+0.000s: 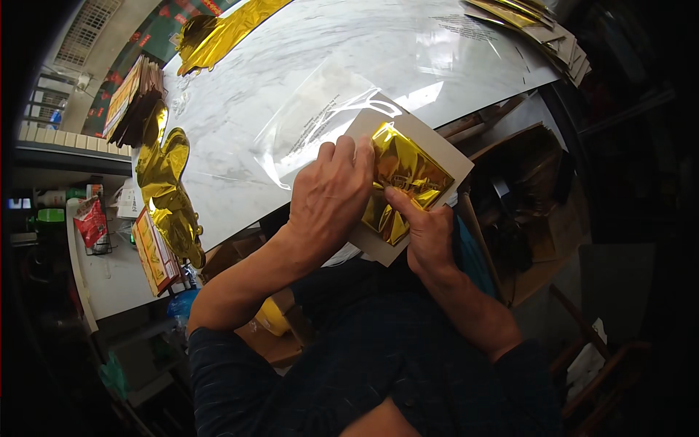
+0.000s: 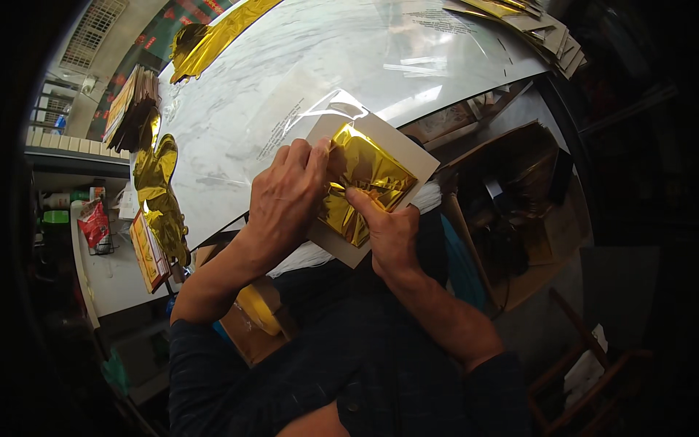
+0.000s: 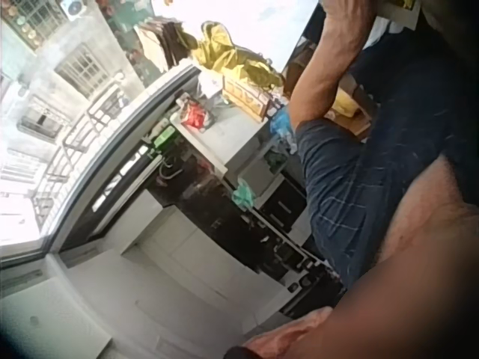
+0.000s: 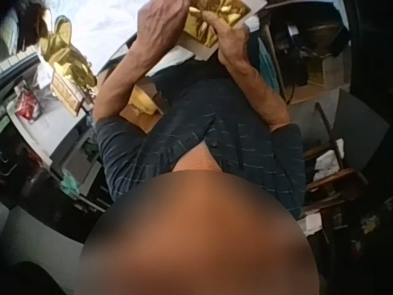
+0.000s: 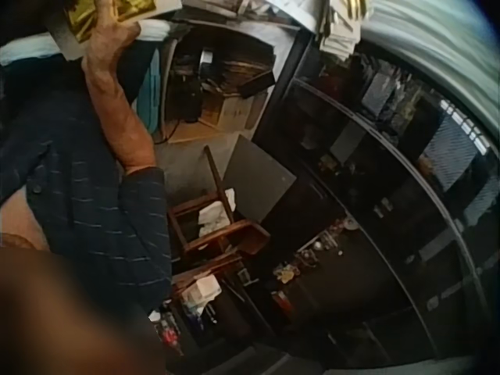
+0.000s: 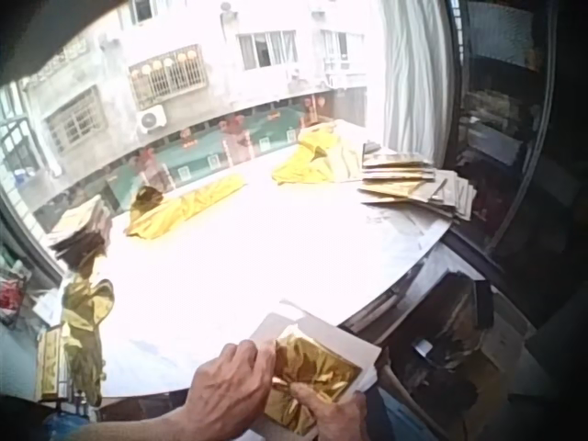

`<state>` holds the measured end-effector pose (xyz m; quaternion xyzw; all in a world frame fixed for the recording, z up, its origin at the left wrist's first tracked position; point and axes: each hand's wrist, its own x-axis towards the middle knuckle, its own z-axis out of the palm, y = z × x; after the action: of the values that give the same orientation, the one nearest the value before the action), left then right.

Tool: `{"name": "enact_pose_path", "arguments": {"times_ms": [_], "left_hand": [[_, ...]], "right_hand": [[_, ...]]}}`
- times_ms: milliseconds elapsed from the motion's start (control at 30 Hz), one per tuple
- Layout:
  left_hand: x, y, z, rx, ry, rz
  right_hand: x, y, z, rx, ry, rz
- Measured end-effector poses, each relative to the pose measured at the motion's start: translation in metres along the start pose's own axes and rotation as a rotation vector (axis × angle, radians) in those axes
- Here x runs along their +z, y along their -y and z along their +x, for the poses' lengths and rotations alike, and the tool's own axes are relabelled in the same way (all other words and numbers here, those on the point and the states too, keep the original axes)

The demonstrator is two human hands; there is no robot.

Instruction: Folding and packaging gold foil balloons into plastic sleeves with cardboard inserts.

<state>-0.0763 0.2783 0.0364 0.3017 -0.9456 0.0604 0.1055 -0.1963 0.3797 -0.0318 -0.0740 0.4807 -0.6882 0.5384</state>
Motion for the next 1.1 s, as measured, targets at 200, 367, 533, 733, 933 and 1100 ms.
{"name": "enact_pose_path", "arguments": {"times_ms": [200, 367, 533, 733, 933, 1100], "left_hand": [[-0.005, -0.002, -0.004, -0.023, 0.033, 0.008], [-0.008, 0.001, -0.007, -0.027, 0.052, 0.0], [-0.013, 0.006, -0.018, -0.045, 0.087, 0.037], [-0.021, -0.003, -0.025, -0.001, 0.131, 0.064], [-0.015, -0.001, -0.028, 0.07, 0.085, 0.064], [-0.017, 0.002, -0.019, 0.007, 0.101, 0.015]], "right_hand": [[0.001, -0.003, 0.001, -0.036, -0.032, 0.017], [0.001, -0.001, 0.002, -0.063, -0.039, 0.026], [-0.001, 0.001, 0.007, -0.088, -0.051, 0.0], [0.001, -0.001, 0.006, -0.103, -0.056, -0.002], [0.001, -0.002, 0.005, -0.081, -0.049, -0.007], [0.004, -0.003, 0.002, -0.087, -0.036, -0.02]]}}
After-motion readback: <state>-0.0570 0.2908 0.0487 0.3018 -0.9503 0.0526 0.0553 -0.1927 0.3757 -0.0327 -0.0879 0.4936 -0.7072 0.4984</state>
